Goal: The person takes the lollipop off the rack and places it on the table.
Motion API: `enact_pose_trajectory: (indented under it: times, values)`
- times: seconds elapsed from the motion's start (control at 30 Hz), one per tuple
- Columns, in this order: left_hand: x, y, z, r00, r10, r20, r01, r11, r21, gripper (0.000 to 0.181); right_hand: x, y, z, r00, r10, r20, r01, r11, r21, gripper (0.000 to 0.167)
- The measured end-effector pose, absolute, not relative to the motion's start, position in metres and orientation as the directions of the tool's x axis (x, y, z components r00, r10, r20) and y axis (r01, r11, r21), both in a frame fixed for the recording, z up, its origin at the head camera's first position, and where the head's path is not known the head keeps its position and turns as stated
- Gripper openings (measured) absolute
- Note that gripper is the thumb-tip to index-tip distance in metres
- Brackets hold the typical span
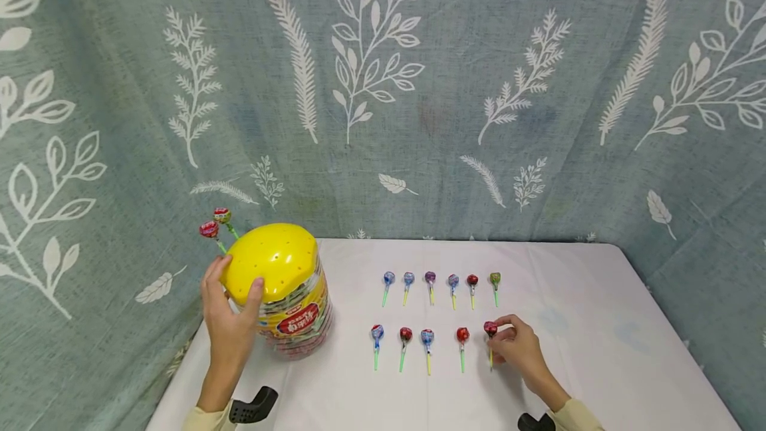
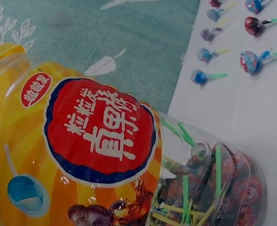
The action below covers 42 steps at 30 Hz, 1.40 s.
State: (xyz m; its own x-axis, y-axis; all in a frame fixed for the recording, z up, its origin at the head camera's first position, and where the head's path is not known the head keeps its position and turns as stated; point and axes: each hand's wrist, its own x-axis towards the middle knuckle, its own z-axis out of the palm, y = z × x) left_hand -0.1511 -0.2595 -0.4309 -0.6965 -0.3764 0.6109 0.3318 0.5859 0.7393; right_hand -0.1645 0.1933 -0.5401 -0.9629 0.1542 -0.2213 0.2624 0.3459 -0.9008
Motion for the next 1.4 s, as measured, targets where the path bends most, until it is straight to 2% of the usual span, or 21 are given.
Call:
enact_pose_trajectory:
  times: [0.27,0.53,0.7,0.9,1.1,1.4]
  values:
    - [-0.164,-0.255,-0.439,-0.659,-0.377,0.650,0.380,0.580,0.721,0.062,-0.164,0.193,-0.554,-0.964,0.174,-0.203,0.265,0.523,-0.810,0.035]
    - [-0.168,-0.249,-0.445,-0.555,-0.409,0.724,0.417,0.616,0.668,0.061,-0.167,0.190,-0.547,-0.974,0.140,-0.178,0.226,0.582,-0.781,0.037]
    - [-0.170,-0.250,-0.443,-0.512,-0.422,0.748,0.442,0.618,0.651,0.061,-0.173,0.185,-0.534,-0.982,0.116,-0.147,0.187,0.564,-0.804,0.035]
    - [-0.170,-0.253,-0.443,-0.501,-0.429,0.752,0.458,0.606,0.650,0.060,-0.185,0.171,-0.513,-0.994,0.040,-0.099,0.106,0.509,-0.855,0.028]
    - [-0.168,-0.256,-0.444,-0.528,-0.414,0.742,0.496,0.559,0.665,0.060,-0.196,0.151,-0.483,-0.997,-0.075,-0.028,-0.008,0.443,-0.896,0.021]
    - [-0.158,-0.246,-0.433,-0.547,-0.425,0.721,0.489,0.537,0.688,0.058,-0.213,0.113,-0.443,-0.972,-0.222,0.081,-0.161,0.371,-0.915,0.024]
